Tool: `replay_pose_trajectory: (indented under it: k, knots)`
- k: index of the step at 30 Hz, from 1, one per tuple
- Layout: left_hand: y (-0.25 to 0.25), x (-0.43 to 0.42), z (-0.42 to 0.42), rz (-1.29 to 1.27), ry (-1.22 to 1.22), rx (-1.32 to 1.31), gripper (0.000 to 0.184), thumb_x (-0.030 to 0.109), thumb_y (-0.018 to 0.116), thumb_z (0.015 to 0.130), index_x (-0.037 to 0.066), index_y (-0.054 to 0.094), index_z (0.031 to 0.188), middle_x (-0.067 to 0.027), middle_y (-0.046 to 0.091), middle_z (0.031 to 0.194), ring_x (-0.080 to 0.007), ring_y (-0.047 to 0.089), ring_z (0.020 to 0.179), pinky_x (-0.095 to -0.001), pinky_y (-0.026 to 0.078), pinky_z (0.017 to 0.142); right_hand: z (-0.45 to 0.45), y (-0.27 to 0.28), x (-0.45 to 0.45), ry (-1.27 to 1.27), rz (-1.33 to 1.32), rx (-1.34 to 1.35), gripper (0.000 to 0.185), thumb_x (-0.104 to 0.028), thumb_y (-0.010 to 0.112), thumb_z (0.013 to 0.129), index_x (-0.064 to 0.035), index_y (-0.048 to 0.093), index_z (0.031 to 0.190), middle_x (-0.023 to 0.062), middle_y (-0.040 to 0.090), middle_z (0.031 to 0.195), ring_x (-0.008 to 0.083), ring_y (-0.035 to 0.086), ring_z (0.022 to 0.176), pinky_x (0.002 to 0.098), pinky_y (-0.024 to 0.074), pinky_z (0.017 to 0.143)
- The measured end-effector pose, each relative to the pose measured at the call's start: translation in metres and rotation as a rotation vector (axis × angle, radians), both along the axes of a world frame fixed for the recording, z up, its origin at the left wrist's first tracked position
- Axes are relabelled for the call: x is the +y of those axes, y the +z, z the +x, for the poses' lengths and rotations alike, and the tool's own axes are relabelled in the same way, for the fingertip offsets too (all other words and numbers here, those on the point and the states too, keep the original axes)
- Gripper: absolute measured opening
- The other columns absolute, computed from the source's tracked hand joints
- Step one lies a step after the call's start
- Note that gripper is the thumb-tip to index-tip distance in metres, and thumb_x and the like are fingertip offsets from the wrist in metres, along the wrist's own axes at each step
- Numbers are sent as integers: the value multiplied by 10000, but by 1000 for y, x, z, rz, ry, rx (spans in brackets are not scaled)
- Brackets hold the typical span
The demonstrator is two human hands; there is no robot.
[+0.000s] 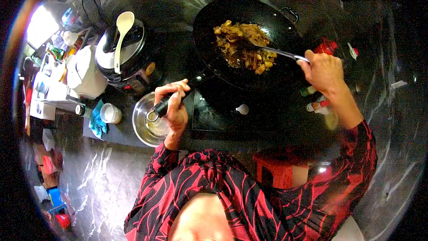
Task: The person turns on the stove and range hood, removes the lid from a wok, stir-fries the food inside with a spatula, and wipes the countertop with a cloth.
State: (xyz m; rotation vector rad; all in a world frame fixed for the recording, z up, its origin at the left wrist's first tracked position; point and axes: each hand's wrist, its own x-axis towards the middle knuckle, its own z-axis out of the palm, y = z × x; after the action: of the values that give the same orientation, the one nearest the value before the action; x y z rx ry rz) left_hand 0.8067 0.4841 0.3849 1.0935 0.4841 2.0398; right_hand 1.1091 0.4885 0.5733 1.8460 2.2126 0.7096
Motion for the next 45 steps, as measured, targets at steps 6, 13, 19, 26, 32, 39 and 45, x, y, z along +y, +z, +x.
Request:
replay_pose_trajectory:
  k: [6,13,19,26,32,39,45]
  knots:
    - [1,0,0,15,9,23,134,-1,492,806,26,476,937,-99,538,735,-239,552,727,-466,442,873,-22,24,-19,-17,-41,37,291,-363,592,830,-80,568,769,136,592,588,333,608,568,450,470,511]
    - [1,1,0,24,10,16,123,6,502,807,21,478,927,-106,539,722,-243,555,731,-466,443,875,-82,-16,-3,223,-151,-84,169,-221,594,779,-58,595,733,118,623,657,246,626,561,350,502,517]
    - [0,1,-1,23,10,16,122,0,507,809,19,479,926,-109,548,723,-243,561,729,-468,445,873,-90,-58,62,224,57,-274,83,-105,584,753,-43,639,765,113,641,729,196,655,642,295,541,552]
    - [0,1,-2,3,2,3,110,4,508,818,19,479,923,-111,550,733,-243,558,725,-464,445,871,-33,-28,58,-114,-52,119,301,-319,507,891,-38,586,815,184,614,707,374,618,700,481,477,608]
    - [0,3,-1,1,5,-18,115,-1,507,805,18,479,915,-113,546,728,-243,555,717,-461,446,866,57,-19,39,-320,-191,647,421,-356,513,878,-11,587,647,134,559,563,247,545,513,407,412,515]
    - [0,3,-3,36,-16,-15,116,-43,505,808,9,484,909,-118,573,751,-225,586,754,-457,452,891,51,-37,71,-510,-241,1296,347,-337,468,932,-70,538,723,-53,395,501,47,308,368,220,230,343]
    - [2,3,-1,7,12,2,105,-3,497,800,7,487,904,-116,545,732,-247,561,737,-467,450,869,23,-66,102,-533,-370,1399,226,-285,477,909,-70,503,844,-13,409,556,82,320,403,246,247,351]
